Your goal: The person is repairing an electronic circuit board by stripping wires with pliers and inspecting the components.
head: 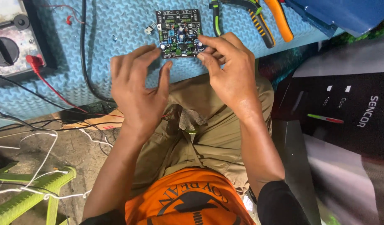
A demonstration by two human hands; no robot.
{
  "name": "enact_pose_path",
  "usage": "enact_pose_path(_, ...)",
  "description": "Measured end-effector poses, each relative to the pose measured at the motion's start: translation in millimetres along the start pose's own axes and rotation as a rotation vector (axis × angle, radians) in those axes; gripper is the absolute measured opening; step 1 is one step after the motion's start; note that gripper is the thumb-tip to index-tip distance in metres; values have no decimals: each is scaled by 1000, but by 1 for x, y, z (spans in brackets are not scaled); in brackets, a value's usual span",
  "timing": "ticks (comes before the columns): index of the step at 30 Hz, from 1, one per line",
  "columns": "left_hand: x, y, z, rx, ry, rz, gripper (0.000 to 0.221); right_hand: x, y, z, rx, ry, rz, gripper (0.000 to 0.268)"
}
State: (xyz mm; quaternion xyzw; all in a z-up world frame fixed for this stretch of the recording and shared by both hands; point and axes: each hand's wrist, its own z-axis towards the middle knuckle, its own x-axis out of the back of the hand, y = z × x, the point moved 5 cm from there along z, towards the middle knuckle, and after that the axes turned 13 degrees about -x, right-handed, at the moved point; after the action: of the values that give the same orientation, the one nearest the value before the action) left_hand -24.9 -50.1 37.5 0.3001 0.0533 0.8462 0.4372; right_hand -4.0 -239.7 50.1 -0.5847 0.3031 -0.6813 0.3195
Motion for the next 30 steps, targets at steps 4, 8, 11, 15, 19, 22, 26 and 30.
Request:
enact_pose_path(4, -5, 1, 2, -44, -101, 103, 15, -2, 3, -1, 14, -20, -24, 21)
enact_pose_path(8, -5, 0, 3, -59, -54, 68, 14, -1, 3, -1, 7, -13, -21, 13)
enact_pose_path(11, -7, 3, -9, -21, 45, -27, 19, 0, -1, -2, 22, 40, -1, 12)
enact_pose_path(15, -15, 21, -34, 161, 165, -325, 21, -3, -5, -13, -31, 37, 52, 10)
enact_pose_path(19, -44, 17, -55, 885, 199, -1046, 39, -5, -11, -28, -8, 90, 30, 11)
enact_pose_path(22, -44, 18, -52, 1035, 191, -1156, 32, -8, -21, -45, 41, 116, -6, 12)
enact_pose_path(26, -32, 19, -46, 1082, 228, -1057, 23, -18, -28, -70, 150, 159, -41, 14)
enact_pose_path(30, -31, 20, -59, 1056, 396, -1208, 26, -25, -45, -92, 212, 197, -9, 10)
